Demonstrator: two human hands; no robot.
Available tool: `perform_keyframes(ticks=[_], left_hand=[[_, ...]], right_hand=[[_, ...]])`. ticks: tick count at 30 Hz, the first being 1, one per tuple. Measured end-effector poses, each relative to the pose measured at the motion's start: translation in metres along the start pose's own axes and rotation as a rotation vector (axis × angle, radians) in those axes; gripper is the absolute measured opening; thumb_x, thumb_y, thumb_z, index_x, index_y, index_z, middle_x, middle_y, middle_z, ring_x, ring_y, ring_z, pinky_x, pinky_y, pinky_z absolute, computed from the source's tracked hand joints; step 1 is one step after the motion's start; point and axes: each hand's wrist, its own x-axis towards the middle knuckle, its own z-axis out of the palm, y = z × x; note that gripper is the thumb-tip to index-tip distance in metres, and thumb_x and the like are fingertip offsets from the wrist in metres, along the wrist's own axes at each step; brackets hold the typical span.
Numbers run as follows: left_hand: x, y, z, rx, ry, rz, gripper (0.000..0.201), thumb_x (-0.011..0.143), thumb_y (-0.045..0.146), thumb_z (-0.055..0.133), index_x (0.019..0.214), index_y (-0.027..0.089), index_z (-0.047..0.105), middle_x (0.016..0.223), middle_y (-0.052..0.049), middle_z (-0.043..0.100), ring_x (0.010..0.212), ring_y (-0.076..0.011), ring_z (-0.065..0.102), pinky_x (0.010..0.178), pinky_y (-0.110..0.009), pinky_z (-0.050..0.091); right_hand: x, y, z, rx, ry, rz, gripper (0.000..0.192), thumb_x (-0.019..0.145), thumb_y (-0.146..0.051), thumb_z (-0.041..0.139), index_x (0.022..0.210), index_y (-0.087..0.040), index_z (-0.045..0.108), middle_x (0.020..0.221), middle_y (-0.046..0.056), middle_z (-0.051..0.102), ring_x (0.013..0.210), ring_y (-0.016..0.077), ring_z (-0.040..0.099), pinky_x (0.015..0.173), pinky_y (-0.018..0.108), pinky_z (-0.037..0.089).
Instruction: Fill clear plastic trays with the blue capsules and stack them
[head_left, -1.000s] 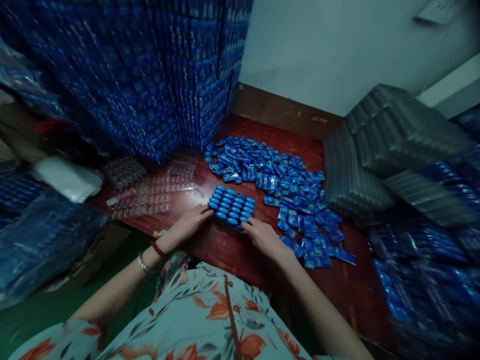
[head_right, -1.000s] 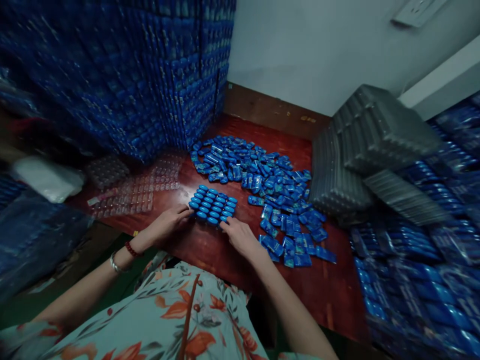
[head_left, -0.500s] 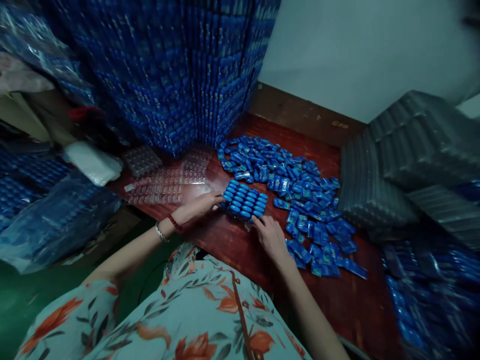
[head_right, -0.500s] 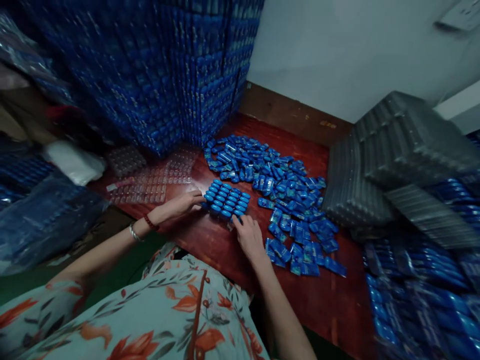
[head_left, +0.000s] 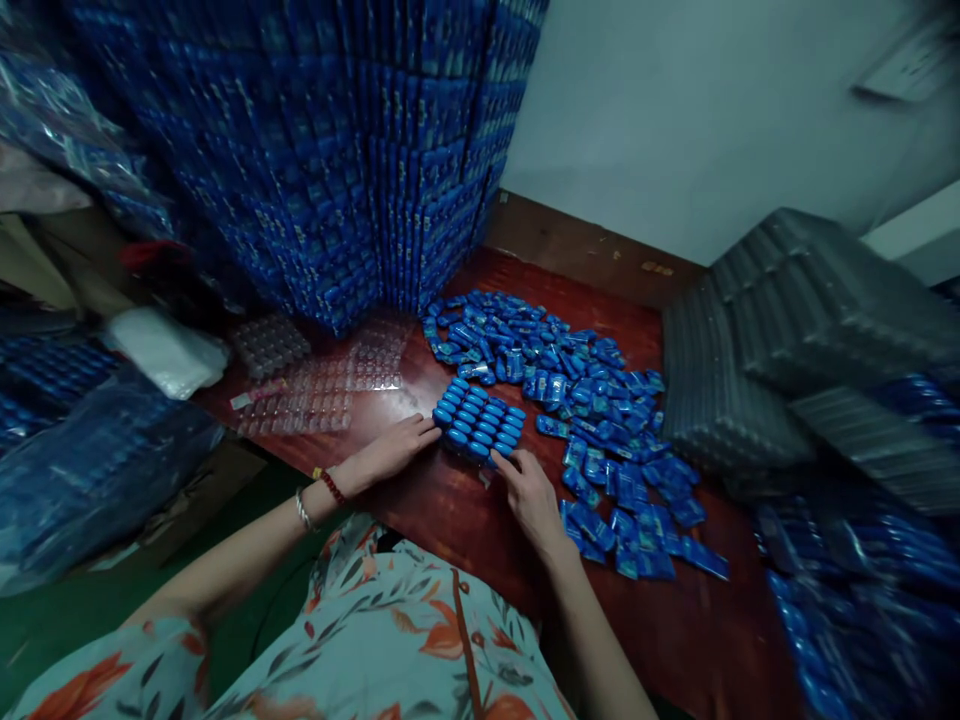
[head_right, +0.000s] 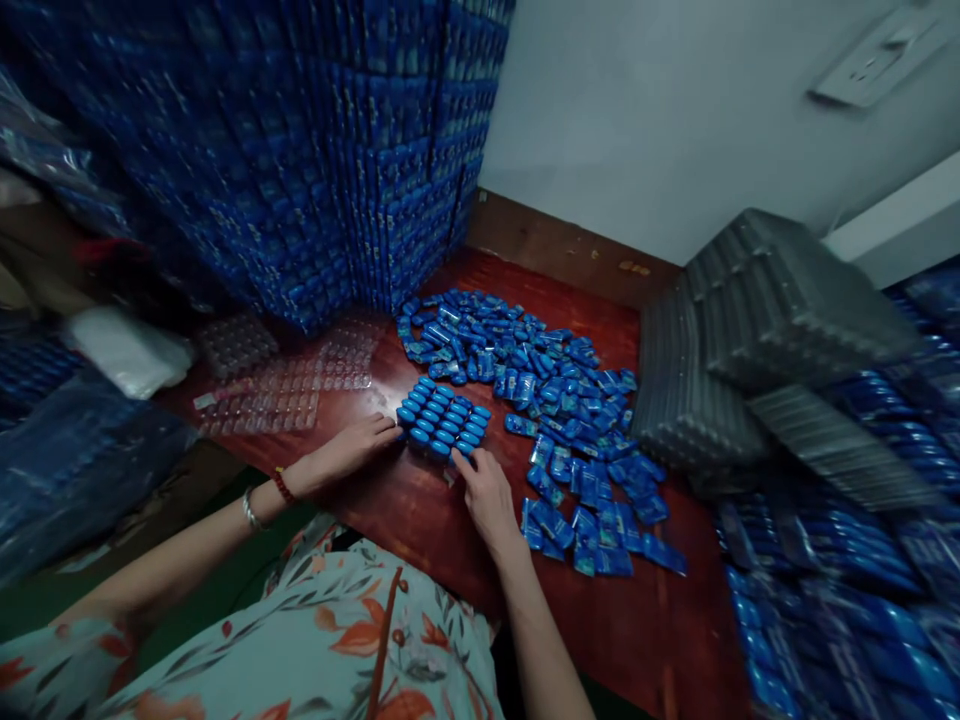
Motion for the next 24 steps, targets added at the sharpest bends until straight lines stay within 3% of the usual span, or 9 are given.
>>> perform_keyframes(ticks=[6, 12, 20, 24], left_hand=[[0.023, -0.014, -0.022, -0.070, -0.086, 0.094, 0.019, 0.088, 0.009, 0.041, 0.099, 0.016, 0.056, 0.104, -0.007, 0.058, 0.091, -0.0169, 0.054, 0.085, -0.031, 0.043], [0.018, -0.021, -0.020, -0.120, -0.031, 0.025, 0.027, 0.092, 0.014, 0.039, 0.117, 0.017, 0.050, 0.107, -0.009, 0.057, 0.094, -0.0184, 0.054, 0.084, -0.032, 0.045], [0.031, -0.016, -0.027, -0.130, -0.159, 0.117, 0.021, 0.091, 0.011, 0.038, 0.098, 0.017, 0.056, 0.102, -0.007, 0.059, 0.091, -0.0162, 0.056, 0.087, -0.029, 0.043], [0.044, -0.009, -0.030, -0.068, -0.230, 0.112, 0.023, 0.090, 0.007, 0.036, 0.093, 0.015, 0.057, 0.098, -0.007, 0.060, 0.087, -0.0170, 0.056, 0.084, -0.030, 0.045]], right_hand=[[0.006, 0.002, -0.011, -0.033, -0.107, -0.009, 0.045, 0.084, -0.004, 0.040, 0.120, -0.024, 0.059, 0.092, 0.008, 0.055, 0.081, 0.0191, 0.049, 0.070, 0.031, 0.044], [0.010, 0.002, -0.015, -0.026, -0.181, 0.023, 0.045, 0.084, -0.003, 0.039, 0.120, -0.023, 0.057, 0.096, 0.008, 0.055, 0.084, 0.0194, 0.049, 0.074, 0.032, 0.043], [0.015, 0.010, -0.017, -0.031, -0.221, -0.001, 0.055, 0.078, 0.004, 0.038, 0.122, -0.023, 0.055, 0.100, 0.009, 0.054, 0.089, 0.0203, 0.049, 0.077, 0.033, 0.043], [0.017, 0.009, -0.016, 0.007, -0.217, 0.037, 0.050, 0.081, 0.001, 0.039, 0.122, -0.021, 0.055, 0.100, 0.009, 0.053, 0.090, 0.0201, 0.050, 0.077, 0.032, 0.042]])
